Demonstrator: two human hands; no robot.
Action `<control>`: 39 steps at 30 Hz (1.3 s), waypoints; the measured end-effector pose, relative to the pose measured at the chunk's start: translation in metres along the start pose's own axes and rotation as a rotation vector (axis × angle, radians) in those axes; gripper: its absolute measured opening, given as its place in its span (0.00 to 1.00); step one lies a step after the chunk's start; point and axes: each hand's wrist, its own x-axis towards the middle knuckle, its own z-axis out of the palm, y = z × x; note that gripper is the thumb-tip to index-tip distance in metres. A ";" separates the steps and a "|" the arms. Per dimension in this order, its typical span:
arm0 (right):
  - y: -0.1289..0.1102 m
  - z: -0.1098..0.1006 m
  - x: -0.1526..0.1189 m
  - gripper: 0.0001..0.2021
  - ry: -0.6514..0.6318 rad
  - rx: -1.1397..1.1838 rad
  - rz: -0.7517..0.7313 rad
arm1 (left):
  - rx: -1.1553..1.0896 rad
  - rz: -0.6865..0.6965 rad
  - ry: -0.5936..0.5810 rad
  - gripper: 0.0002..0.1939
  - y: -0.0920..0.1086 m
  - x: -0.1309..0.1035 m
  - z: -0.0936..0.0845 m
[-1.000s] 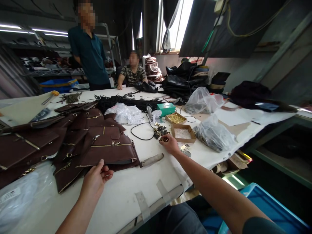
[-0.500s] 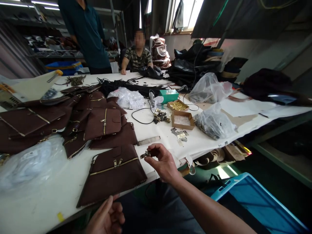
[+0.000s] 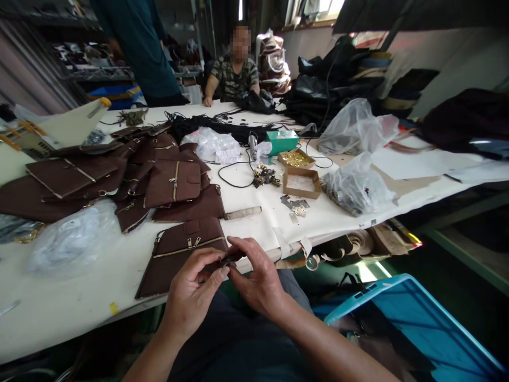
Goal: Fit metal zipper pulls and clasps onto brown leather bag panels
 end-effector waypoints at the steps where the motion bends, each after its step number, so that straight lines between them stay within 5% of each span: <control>1: 0.000 -0.001 -0.001 0.33 0.002 -0.004 0.002 | -0.013 -0.014 -0.008 0.17 -0.001 -0.001 0.001; 4: 0.000 0.001 -0.004 0.31 0.011 0.004 0.016 | -0.061 -0.081 -0.012 0.21 -0.002 -0.006 0.001; 8: -0.004 0.005 -0.004 0.27 -0.006 0.051 0.050 | 0.011 -0.039 0.083 0.15 0.000 -0.006 -0.005; 15: -0.009 -0.004 0.005 0.06 -0.038 0.071 0.249 | 0.511 0.571 0.097 0.09 0.009 0.002 -0.019; 19: -0.008 -0.012 0.008 0.04 -0.174 -0.016 0.218 | 0.631 0.706 0.040 0.12 0.010 0.000 -0.020; 30: -0.002 -0.008 -0.005 0.07 -0.180 -0.308 -0.142 | 0.686 0.743 0.068 0.14 0.016 -0.012 -0.011; 39: -0.002 -0.006 -0.006 0.06 -0.083 -0.330 -0.059 | 0.594 0.698 0.113 0.14 0.016 -0.014 0.003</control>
